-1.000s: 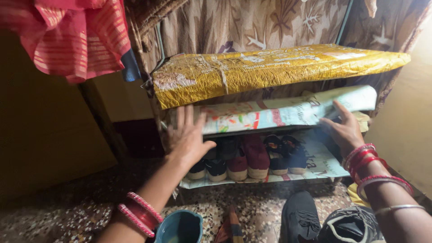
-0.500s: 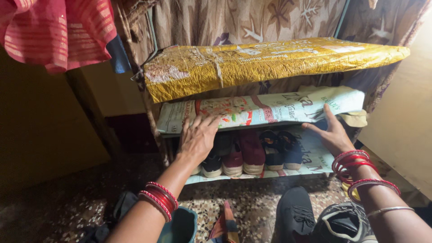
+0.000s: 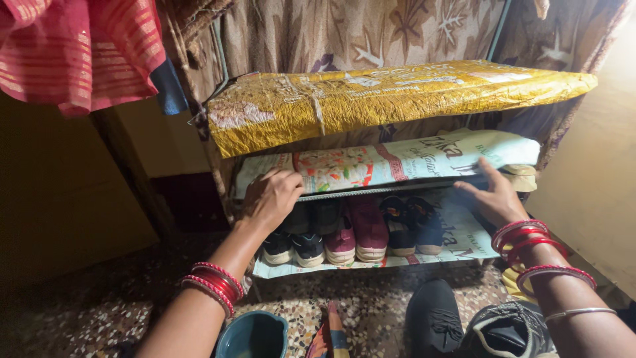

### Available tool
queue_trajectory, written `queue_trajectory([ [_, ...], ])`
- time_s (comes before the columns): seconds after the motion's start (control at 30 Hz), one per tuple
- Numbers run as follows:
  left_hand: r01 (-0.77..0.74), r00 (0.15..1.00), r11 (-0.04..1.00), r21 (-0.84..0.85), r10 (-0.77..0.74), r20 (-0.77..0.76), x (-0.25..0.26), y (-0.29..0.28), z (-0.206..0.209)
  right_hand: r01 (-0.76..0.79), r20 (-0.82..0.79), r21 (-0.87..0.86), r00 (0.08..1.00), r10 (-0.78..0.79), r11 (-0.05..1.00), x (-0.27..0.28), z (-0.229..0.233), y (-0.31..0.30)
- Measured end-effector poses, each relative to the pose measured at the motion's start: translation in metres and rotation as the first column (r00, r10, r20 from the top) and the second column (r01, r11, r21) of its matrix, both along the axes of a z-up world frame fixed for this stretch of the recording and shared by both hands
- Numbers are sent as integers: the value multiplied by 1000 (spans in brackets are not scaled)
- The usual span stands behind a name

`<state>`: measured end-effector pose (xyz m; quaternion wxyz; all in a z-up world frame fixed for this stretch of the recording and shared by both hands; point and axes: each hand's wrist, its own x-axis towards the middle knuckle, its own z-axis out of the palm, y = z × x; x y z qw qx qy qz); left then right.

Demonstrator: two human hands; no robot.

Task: The person removes multiple pairs of shoes from a multi-tiered shoe rack and places them on the floor. They handle sneakers, sandals, and casual shoes one by one, stacking them in a pile on the ground.

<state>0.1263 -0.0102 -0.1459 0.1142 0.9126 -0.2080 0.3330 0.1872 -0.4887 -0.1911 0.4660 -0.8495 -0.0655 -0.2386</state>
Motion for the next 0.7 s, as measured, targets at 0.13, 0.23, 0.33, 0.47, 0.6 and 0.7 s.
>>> queue_trajectory([
  [0.13,89,996,995,-45,-90,-23,-1,-16,-5,-89,-164,783,925,343,615,-12,32,10],
  [0.23,211,975,977,31,-213,66,-15,-39,-3,-124,35,977,897,440,175,-23,47,14],
  [0.33,244,960,968,62,-251,126,-26,-65,2,-139,126,990,889,440,-4,-30,61,20],
  [0.47,125,985,989,78,-133,111,-22,-78,4,-89,34,985,938,344,145,-36,57,25],
  [0.6,81,977,981,175,-113,179,-5,-64,15,-65,-103,919,913,396,389,-35,46,14],
  [0.7,158,920,942,296,-249,302,-5,-56,26,-40,-161,844,932,323,535,-23,36,-1],
])
